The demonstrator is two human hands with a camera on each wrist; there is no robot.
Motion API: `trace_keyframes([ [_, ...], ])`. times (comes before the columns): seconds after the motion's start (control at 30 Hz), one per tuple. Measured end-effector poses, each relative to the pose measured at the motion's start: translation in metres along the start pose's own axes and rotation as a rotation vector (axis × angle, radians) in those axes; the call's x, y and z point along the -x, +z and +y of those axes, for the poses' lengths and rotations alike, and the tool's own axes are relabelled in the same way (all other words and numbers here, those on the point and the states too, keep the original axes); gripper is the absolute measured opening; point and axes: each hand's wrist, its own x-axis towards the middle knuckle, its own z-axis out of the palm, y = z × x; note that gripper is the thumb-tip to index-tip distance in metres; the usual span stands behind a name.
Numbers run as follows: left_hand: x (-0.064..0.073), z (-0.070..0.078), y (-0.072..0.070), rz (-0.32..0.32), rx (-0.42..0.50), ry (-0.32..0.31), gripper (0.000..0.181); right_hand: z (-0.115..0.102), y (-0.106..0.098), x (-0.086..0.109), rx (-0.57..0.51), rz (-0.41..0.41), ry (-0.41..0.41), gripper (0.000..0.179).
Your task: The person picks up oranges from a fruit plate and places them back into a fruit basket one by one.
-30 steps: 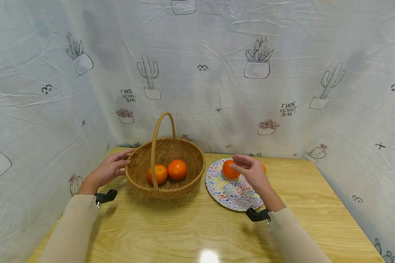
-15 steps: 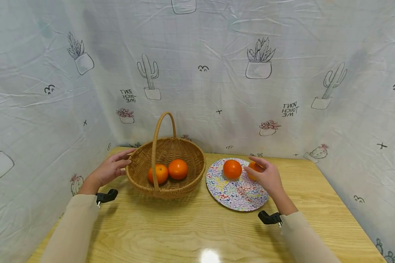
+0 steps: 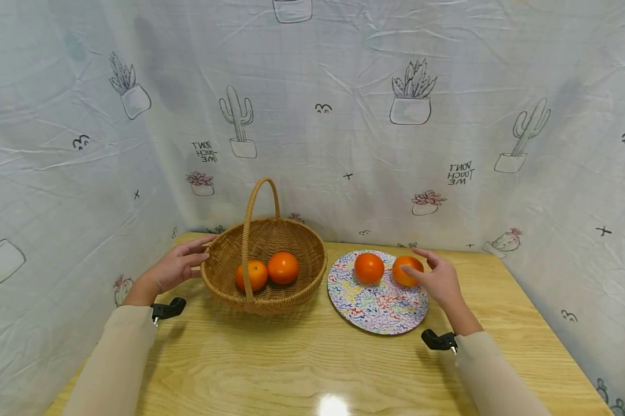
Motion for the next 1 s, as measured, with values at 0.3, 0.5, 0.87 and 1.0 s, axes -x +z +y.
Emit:
trace_keyframes([
  [0.3,0.0,0.0,-0.001,-0.006,-0.008,-0.001,0.063,0.009,-0.001,-0.005,0.099,-0.081,0.046,0.08],
  [0.5,0.001,0.003,0.0,-0.004,-0.004,-0.003,0.063,0.01,0.004,-0.006,0.065,-0.127,0.062,0.088],
  [0.87,0.001,0.003,0.0,-0.001,0.004,0.003,0.064,0.009,0.013,-0.006,0.052,-0.112,0.084,0.084],
  [1.0,0.002,0.001,0.0,-0.001,0.003,0.011,0.063,0.01,0.016,-0.007,0.039,-0.1,0.082,0.081],
])
